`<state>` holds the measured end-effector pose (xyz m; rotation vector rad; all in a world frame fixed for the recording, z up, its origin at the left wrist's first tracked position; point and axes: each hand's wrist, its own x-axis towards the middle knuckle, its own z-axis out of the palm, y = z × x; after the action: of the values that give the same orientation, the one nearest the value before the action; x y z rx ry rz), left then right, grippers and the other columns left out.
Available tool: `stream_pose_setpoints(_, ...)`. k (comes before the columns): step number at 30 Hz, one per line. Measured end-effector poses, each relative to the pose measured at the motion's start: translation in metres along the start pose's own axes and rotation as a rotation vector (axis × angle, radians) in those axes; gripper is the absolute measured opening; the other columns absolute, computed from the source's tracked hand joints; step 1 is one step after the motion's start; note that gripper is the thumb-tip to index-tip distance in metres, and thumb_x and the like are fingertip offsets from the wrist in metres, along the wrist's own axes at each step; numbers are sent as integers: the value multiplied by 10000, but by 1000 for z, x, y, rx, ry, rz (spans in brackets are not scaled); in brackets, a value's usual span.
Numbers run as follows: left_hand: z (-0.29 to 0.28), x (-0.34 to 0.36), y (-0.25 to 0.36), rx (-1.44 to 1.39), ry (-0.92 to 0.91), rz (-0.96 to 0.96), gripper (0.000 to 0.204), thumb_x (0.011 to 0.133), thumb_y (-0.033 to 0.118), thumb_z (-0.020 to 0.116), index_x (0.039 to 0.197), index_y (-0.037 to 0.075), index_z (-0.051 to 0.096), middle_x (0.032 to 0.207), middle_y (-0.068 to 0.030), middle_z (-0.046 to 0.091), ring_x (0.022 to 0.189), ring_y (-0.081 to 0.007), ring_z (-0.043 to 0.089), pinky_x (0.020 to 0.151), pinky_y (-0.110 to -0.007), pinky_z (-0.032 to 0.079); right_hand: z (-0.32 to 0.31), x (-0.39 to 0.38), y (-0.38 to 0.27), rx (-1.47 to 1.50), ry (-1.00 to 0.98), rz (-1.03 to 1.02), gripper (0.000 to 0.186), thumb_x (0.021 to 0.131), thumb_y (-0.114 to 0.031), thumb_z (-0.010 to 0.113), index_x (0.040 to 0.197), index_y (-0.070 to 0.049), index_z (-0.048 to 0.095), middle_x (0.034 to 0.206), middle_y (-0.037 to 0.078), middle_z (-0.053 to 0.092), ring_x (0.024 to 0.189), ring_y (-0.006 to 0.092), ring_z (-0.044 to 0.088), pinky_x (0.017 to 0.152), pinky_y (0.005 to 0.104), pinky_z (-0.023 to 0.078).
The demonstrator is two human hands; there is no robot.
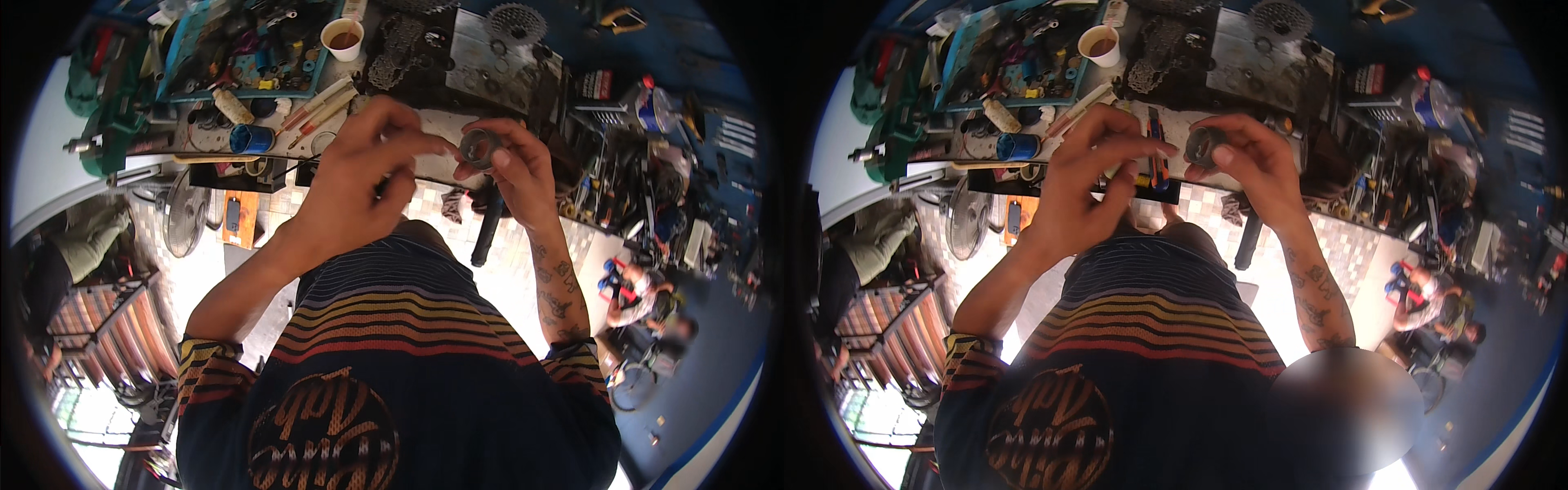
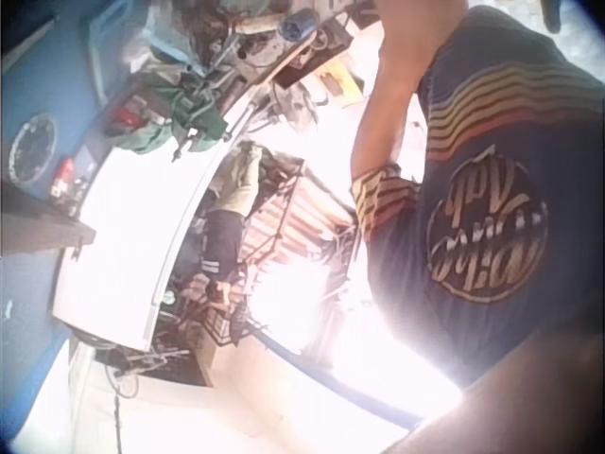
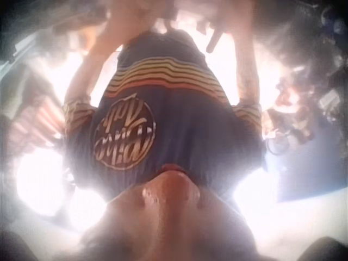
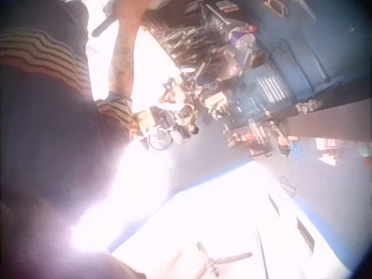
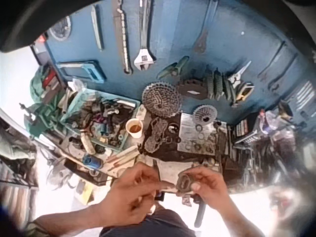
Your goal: The person uses a hammer and metal sleeve to press a bearing into a bicycle fork steerer tube, then installs the fork into the frame and tightens the headset with a wrench.
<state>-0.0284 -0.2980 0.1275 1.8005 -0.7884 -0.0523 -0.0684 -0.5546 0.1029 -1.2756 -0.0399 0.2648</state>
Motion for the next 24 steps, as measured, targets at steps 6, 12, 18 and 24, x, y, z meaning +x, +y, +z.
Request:
stream_pose_setpoints(6,0,9,-11,725,-159,460,542,804,93,703,1330,228,686,1210,-63,585,986,-216,589,872,-405,407,25,-29,-7,34,209,167,351,1050,-221,651,1255,64,655,978,139,757,811,223,770,797,331,633)
stream_pose_setpoints(12,26,3,6,579,-363,335,543,783,101,745,1319,177,703,1192,-52,571,961,-202,576,877,-417,395,29,-61,-12,-155,405,70,360,913,-51,802,1243,40,690,1005,103,752,850,156,743,799,285,609)
stream_pose_setpoints(18,78,12,8,-431,-558,-559,253,896,-13,588,1089,21,749,1067,-57,618,929,-143,609,851,-269,457,-7,-106,-1,-950,272,-391,392,819,-47,856,1192,-39,738,1130,119,696,992,218,711,836,310,606)
stream_pose_setpoints(24,173,26,9,-1211,-595,-1110,192,893,46,567,1031,-19,683,1039,-60,620,872,-154,553,797,-285,436,-91,-186,7,-1286,260,-512,423,778,11,812,1181,-93,743,1233,95,665,1107,270,690,864,360,608)
